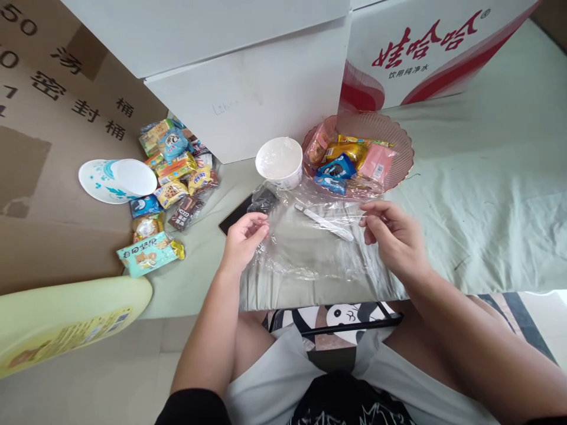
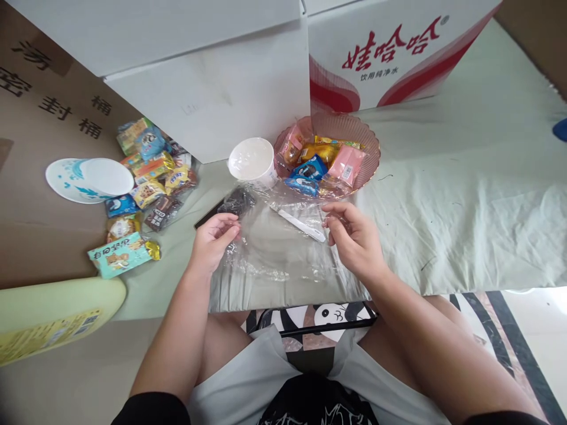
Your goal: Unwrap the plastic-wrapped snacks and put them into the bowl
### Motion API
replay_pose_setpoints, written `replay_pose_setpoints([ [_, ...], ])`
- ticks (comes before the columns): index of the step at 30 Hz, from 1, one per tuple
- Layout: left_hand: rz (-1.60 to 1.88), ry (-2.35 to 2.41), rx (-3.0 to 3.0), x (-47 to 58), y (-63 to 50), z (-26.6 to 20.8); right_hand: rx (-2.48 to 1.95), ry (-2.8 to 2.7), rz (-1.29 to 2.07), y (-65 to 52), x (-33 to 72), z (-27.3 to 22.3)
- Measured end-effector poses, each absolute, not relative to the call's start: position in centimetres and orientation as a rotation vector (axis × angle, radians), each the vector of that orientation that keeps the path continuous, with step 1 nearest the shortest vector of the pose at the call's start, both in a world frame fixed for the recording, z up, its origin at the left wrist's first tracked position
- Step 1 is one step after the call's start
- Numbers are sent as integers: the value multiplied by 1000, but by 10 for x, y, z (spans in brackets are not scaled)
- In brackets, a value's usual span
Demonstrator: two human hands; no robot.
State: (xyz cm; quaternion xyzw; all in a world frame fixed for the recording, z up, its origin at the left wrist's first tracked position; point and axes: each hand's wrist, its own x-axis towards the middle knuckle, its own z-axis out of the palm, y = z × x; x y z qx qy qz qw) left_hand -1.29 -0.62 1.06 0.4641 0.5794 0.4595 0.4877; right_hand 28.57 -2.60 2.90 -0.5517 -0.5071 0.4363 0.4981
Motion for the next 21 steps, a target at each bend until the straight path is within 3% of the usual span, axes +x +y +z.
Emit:
replay_pose_setpoints([
  [21, 1178, 1502, 1253, -17, -5, 5, -1425, -1315, 1034, -29, 288, 27],
])
